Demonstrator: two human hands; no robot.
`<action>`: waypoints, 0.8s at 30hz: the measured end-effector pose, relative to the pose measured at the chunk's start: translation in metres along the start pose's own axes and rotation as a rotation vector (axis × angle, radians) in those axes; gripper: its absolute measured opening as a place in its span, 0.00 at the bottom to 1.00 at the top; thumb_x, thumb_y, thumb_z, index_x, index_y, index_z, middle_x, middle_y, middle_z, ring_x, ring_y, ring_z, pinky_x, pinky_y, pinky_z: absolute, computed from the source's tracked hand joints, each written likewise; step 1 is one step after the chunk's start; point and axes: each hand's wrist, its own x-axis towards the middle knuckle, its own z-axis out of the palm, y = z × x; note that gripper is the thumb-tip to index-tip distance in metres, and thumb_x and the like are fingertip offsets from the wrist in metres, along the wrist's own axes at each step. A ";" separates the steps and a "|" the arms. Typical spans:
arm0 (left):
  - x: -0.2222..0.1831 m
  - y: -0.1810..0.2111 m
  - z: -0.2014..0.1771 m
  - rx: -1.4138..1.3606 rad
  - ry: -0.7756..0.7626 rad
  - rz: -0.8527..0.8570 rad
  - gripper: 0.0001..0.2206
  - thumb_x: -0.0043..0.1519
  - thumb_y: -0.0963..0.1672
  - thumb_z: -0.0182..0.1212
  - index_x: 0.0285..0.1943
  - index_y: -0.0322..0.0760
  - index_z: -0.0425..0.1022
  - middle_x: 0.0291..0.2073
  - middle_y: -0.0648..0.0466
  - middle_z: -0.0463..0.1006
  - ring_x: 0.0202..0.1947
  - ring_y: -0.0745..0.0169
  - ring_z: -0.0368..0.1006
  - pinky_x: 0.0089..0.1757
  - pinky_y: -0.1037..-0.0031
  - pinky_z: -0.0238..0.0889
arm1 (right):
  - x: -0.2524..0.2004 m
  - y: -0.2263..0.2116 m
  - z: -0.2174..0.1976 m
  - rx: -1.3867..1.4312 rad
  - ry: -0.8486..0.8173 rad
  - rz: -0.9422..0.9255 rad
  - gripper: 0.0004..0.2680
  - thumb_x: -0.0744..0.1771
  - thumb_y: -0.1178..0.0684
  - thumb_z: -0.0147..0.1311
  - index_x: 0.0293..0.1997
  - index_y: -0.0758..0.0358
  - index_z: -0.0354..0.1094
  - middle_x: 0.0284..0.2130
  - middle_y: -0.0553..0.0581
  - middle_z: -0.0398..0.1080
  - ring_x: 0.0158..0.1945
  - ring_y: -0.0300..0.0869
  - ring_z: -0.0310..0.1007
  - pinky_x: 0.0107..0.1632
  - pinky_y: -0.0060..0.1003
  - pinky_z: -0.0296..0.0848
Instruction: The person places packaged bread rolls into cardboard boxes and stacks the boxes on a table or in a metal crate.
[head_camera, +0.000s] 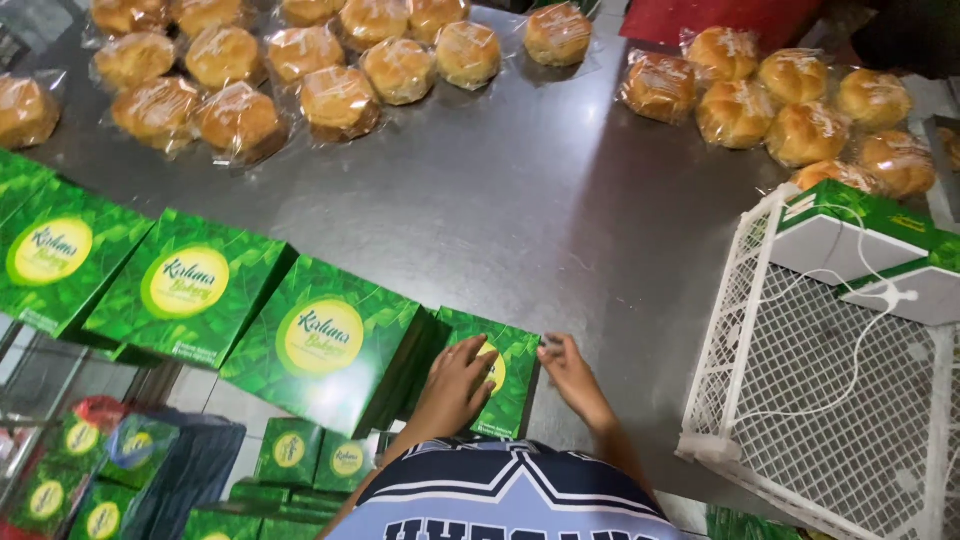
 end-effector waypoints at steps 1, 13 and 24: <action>0.003 0.001 0.001 0.003 -0.002 0.009 0.21 0.65 0.49 0.58 0.68 0.51 0.68 0.71 0.49 0.60 0.72 0.44 0.53 0.64 0.44 0.47 | 0.004 -0.011 -0.011 0.004 0.009 -0.002 0.25 0.69 0.35 0.53 0.68 0.64 0.56 0.55 0.76 0.69 0.57 0.66 0.73 0.49 0.57 0.79; 0.012 0.006 0.018 0.162 0.162 0.049 0.24 0.61 0.49 0.58 0.69 0.49 0.68 0.72 0.54 0.62 0.71 0.51 0.55 0.64 0.50 0.44 | -0.104 -0.140 -0.245 0.166 0.798 -0.426 0.07 0.73 0.61 0.37 0.57 0.57 0.55 0.52 0.51 0.65 0.54 0.39 0.69 0.51 0.32 0.74; 0.014 0.015 0.020 0.153 0.299 -0.004 0.20 0.59 0.48 0.60 0.62 0.47 0.75 0.65 0.58 0.72 0.67 0.58 0.65 0.64 0.56 0.52 | 0.085 -0.077 -0.497 -1.348 0.656 -0.028 0.41 0.52 0.50 0.79 0.72 0.60 0.57 0.58 0.67 0.71 0.61 0.60 0.66 0.54 0.64 0.69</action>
